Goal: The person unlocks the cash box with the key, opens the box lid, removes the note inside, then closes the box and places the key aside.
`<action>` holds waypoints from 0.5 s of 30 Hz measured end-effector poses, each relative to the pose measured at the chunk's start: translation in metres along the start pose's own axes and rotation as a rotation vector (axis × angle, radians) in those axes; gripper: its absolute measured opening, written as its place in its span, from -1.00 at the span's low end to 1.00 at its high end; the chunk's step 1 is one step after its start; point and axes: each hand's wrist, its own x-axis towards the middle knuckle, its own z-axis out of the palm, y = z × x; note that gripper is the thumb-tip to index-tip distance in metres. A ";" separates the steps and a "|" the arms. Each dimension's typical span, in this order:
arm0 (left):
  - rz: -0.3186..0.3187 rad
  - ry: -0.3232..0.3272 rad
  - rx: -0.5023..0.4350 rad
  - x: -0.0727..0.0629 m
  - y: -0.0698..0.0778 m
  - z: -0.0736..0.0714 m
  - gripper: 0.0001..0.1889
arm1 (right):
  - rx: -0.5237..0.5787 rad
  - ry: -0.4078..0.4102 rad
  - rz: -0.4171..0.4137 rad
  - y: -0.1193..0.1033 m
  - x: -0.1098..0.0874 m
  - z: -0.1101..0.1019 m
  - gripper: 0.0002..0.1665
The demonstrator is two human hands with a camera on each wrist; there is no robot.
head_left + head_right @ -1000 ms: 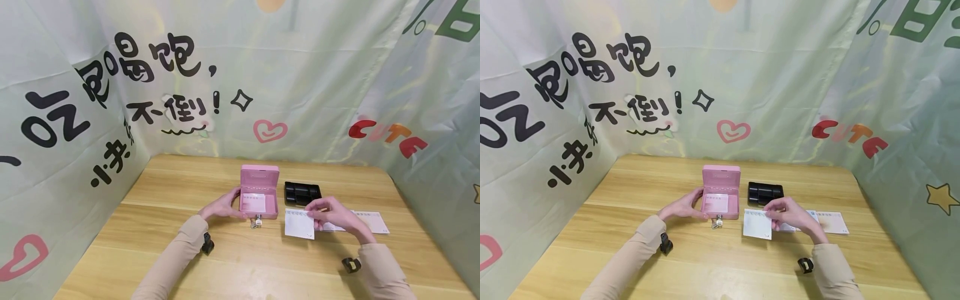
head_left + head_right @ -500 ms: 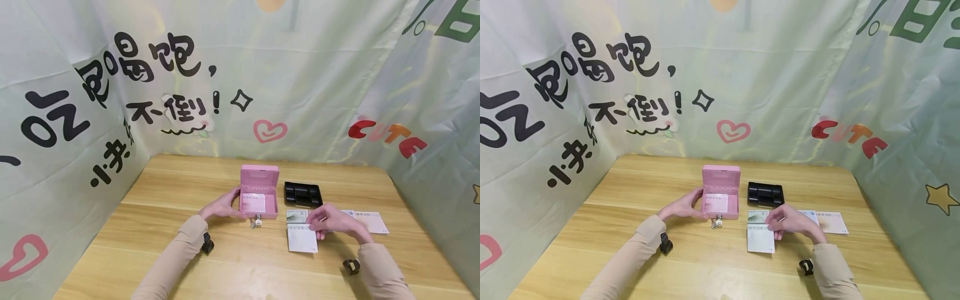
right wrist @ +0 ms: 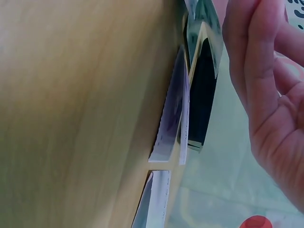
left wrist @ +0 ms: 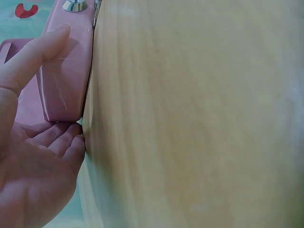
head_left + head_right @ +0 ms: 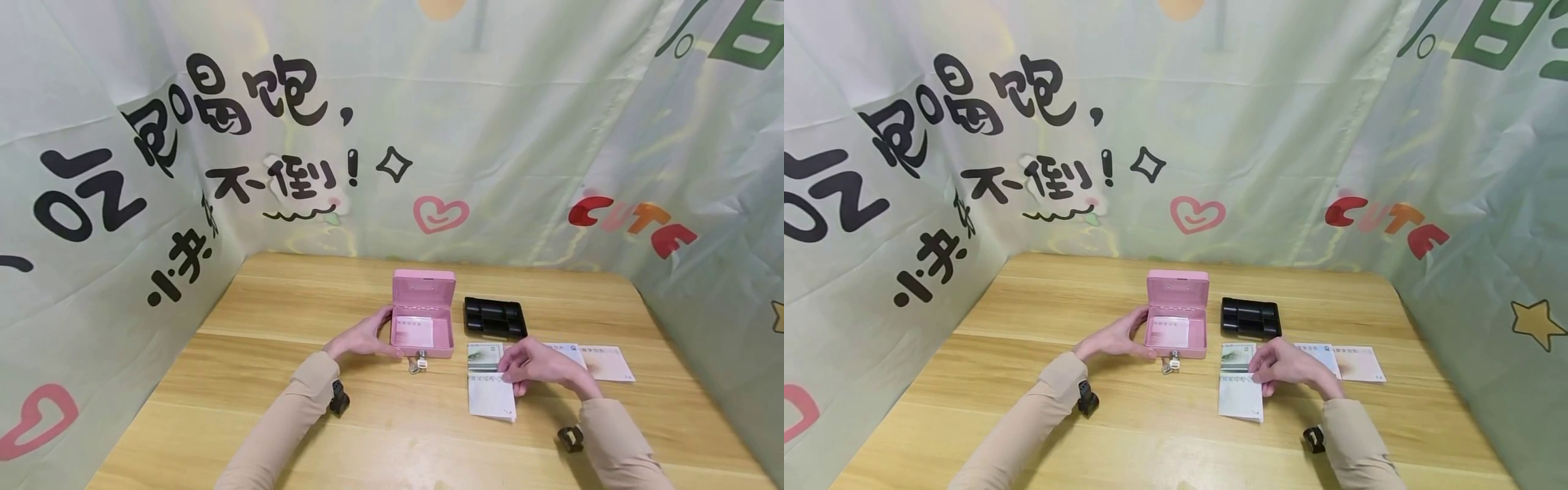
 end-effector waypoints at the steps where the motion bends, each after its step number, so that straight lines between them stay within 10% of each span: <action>1: 0.000 0.000 -0.002 0.000 0.000 0.000 0.15 | -0.002 0.000 0.002 0.000 0.000 0.001 -0.79; 15: 0.015 -0.004 -0.002 -0.001 0.001 0.000 0.16 | -0.010 0.024 0.013 0.003 0.004 0.002 -0.83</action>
